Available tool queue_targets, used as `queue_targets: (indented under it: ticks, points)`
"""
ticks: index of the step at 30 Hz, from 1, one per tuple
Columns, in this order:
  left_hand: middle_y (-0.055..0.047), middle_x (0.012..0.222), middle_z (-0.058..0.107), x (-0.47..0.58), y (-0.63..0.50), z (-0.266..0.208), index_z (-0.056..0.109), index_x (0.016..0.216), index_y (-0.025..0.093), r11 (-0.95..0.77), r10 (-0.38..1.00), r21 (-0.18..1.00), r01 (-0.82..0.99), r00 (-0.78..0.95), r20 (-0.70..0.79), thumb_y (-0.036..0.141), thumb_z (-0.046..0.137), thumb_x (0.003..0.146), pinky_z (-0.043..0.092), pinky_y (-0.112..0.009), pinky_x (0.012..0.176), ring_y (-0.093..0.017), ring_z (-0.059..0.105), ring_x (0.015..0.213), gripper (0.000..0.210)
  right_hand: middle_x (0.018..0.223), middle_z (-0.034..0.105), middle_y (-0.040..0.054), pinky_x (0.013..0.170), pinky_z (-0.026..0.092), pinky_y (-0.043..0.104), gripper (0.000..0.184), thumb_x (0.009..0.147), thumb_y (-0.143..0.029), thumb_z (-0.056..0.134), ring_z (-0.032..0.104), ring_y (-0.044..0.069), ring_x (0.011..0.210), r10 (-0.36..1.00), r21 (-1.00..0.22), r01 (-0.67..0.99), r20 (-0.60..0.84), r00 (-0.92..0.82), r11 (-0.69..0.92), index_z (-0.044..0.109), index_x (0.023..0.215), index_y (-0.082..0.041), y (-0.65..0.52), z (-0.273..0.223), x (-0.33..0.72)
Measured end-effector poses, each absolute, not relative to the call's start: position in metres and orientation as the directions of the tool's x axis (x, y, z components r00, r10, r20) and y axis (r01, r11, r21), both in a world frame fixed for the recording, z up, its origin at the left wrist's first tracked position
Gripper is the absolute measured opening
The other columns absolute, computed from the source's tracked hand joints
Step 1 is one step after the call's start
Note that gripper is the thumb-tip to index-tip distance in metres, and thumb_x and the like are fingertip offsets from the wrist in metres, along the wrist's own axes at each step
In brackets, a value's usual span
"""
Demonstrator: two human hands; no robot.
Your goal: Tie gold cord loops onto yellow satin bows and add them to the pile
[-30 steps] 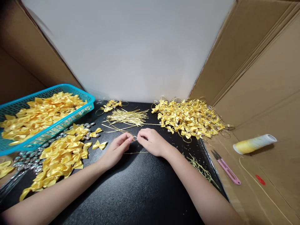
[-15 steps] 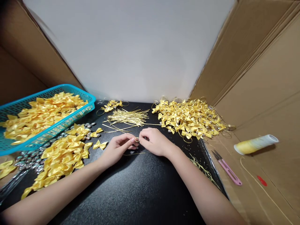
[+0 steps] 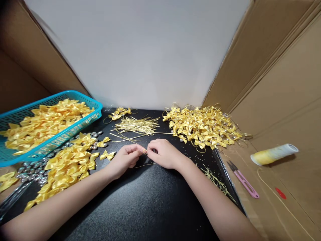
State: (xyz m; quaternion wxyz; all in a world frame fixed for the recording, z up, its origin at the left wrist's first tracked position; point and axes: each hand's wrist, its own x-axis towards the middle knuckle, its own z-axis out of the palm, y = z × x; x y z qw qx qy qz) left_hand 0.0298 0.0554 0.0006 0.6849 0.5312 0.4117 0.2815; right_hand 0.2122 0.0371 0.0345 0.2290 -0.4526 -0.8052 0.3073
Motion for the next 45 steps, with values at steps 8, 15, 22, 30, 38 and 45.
queue_targets:
  ticks: [8,15,22,30,38,45]
  points:
    - [0.009,0.044,0.034,0.0264,0.0562,-0.0003,0.067,0.068,0.015,0.067,0.857,0.987,0.148,0.498,-0.133,0.040,0.068,0.073,0.018,-0.020,0.042,-0.005,0.023,0.043,0.025,0.064,0.049,-0.0029,0.064,0.033,0.025,0.024,0.082,-0.008,0.050,0.045,0.012,0.064,0.860,-0.704,0.573,0.107,-0.498,0.419,0.048,0.060,-0.018,0.0363,0.0355,0.2133]
    - [-0.002,0.071,0.065,0.0249,0.0604,0.0022,0.068,0.079,0.014,0.006,0.795,0.993,0.116,0.603,-0.075,0.039,0.066,0.079,0.045,-0.026,0.066,-0.013,0.056,0.066,0.025,0.066,0.052,-0.0016,0.067,0.035,0.026,0.025,0.086,-0.013,0.050,0.048,0.013,0.068,0.860,-0.663,0.613,0.094,-0.501,0.429,0.051,0.062,-0.017,0.0357,0.0352,0.2155]
    - [0.007,0.061,0.043,0.0267,0.0560,0.0041,0.055,0.082,0.017,0.101,0.745,0.985,0.142,0.645,-0.170,0.048,0.058,0.083,0.024,-0.016,0.040,-0.005,0.030,0.045,0.031,0.066,0.052,-0.0018,0.066,0.033,0.026,0.026,0.088,-0.015,0.050,0.046,0.012,0.069,0.844,-0.601,0.648,0.084,-0.530,0.467,0.050,0.062,-0.017,0.0346,0.0342,0.2125]
    - [0.010,0.049,0.031,0.0285,0.0531,0.0016,0.056,0.075,0.017,0.103,0.791,0.976,0.190,0.579,-0.197,0.039,0.055,0.081,0.018,-0.017,0.038,-0.005,0.021,0.040,0.023,0.070,0.055,-0.0009,0.073,0.032,0.030,0.022,0.089,-0.018,0.050,0.047,0.014,0.072,0.843,-0.535,0.693,0.069,-0.533,0.482,0.053,0.067,-0.017,0.0326,0.0343,0.2099]
    - [0.009,0.043,0.031,0.0286,0.0529,0.0023,0.068,0.067,0.016,0.069,0.832,0.979,0.194,0.530,-0.164,0.039,0.064,0.074,0.015,-0.021,0.041,-0.006,0.021,0.041,0.024,0.072,0.058,-0.0002,0.074,0.032,0.031,0.020,0.087,-0.016,0.051,0.049,0.014,0.074,0.852,-0.503,0.718,0.075,-0.518,0.481,0.055,0.068,-0.017,0.0297,0.0378,0.2120]
    - [0.008,0.043,0.028,0.0283,0.0531,-0.0002,0.073,0.069,0.017,0.065,0.858,0.979,0.191,0.491,-0.152,0.041,0.069,0.072,0.014,-0.023,0.044,-0.007,0.019,0.044,0.024,0.075,0.059,0.0002,0.075,0.033,0.031,0.019,0.090,-0.018,0.050,0.050,0.015,0.076,0.851,-0.465,0.736,0.079,-0.520,0.492,0.057,0.072,-0.017,0.0301,0.0424,0.2140]
